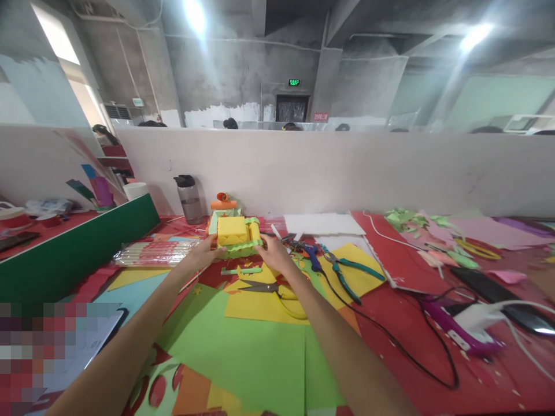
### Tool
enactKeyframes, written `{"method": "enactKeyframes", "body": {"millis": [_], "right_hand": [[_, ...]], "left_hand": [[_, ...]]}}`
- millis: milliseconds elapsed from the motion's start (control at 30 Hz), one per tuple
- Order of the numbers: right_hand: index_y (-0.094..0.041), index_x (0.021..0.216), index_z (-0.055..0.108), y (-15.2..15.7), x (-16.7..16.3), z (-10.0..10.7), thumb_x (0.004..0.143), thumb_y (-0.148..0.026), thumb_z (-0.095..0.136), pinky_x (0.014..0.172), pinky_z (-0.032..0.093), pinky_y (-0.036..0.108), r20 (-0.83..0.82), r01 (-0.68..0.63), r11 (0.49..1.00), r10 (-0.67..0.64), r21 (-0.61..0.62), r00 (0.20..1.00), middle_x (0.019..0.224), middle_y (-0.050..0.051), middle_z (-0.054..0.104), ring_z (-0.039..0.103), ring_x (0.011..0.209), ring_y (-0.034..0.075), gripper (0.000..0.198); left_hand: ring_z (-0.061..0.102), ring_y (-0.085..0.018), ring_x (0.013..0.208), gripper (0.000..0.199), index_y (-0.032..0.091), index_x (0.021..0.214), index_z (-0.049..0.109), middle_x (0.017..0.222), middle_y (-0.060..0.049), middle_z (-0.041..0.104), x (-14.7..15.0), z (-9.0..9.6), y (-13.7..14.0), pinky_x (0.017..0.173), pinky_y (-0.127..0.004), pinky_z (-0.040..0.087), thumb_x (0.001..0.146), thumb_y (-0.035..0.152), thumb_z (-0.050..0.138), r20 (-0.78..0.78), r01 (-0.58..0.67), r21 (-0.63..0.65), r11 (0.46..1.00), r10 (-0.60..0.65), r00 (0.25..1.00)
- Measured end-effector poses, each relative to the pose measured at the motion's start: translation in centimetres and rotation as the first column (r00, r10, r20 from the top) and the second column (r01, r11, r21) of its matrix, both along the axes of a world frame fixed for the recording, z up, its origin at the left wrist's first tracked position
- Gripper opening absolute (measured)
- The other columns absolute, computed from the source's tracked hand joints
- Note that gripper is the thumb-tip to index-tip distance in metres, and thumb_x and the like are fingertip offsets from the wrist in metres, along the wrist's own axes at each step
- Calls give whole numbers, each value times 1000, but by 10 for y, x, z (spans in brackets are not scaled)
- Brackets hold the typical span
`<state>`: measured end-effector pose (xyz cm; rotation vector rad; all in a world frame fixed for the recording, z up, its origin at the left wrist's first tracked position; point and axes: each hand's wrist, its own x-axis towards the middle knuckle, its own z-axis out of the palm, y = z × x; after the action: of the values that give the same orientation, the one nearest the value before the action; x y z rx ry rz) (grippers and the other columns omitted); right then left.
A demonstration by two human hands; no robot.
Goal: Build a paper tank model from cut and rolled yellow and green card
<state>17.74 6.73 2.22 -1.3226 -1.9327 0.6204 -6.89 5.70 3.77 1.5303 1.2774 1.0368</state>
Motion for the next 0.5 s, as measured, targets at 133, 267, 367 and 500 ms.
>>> {"method": "enactKeyframes", "body": {"millis": [133, 267, 367, 500], "right_hand": [[-16, 137, 57, -4, -1, 1, 91, -30, 60, 91, 50, 35, 143, 16, 999, -20, 30, 990, 125, 15, 69, 70, 104, 29, 48], [-18, 132, 62, -8, 0, 9, 88, -30, 64, 89, 49, 33, 237, 29, 998, -40, 49, 971, 122, 13, 71, 70, 103, 29, 46], [-16, 126, 67, -10, 3, 14, 87, -32, 65, 86, 50, 34, 282, 32, 998, -45, 52, 958, 121, 15, 72, 70, 103, 31, 42], [-15, 118, 71, -11, 6, 18, 86, -32, 66, 85, 51, 35, 309, 18, 999, -31, 44, 950, 118, 16, 73, 70, 104, 32, 36]], "left_hand": [[67, -30, 103, 48, 22, 109, 62, 106, -7, 74, -5, -3, 0, 91, -38, 53, 66, 32, 80, -155, 35, 109, 993, -17, 988], [69, -29, 98, 53, 21, 106, 61, 103, -7, 75, -3, 2, -6, 83, -36, 55, 59, 33, 83, -169, 100, 41, 994, -92, 981], [68, -29, 100, 59, 20, 107, 60, 104, -8, 74, -2, 6, -8, 84, -37, 55, 55, 33, 85, -151, 139, 22, 990, -134, 979], [68, -27, 102, 57, 21, 109, 60, 110, -7, 73, -5, 4, -4, 88, -36, 54, 57, 33, 83, -136, 202, 33, 979, -196, 971]]}}
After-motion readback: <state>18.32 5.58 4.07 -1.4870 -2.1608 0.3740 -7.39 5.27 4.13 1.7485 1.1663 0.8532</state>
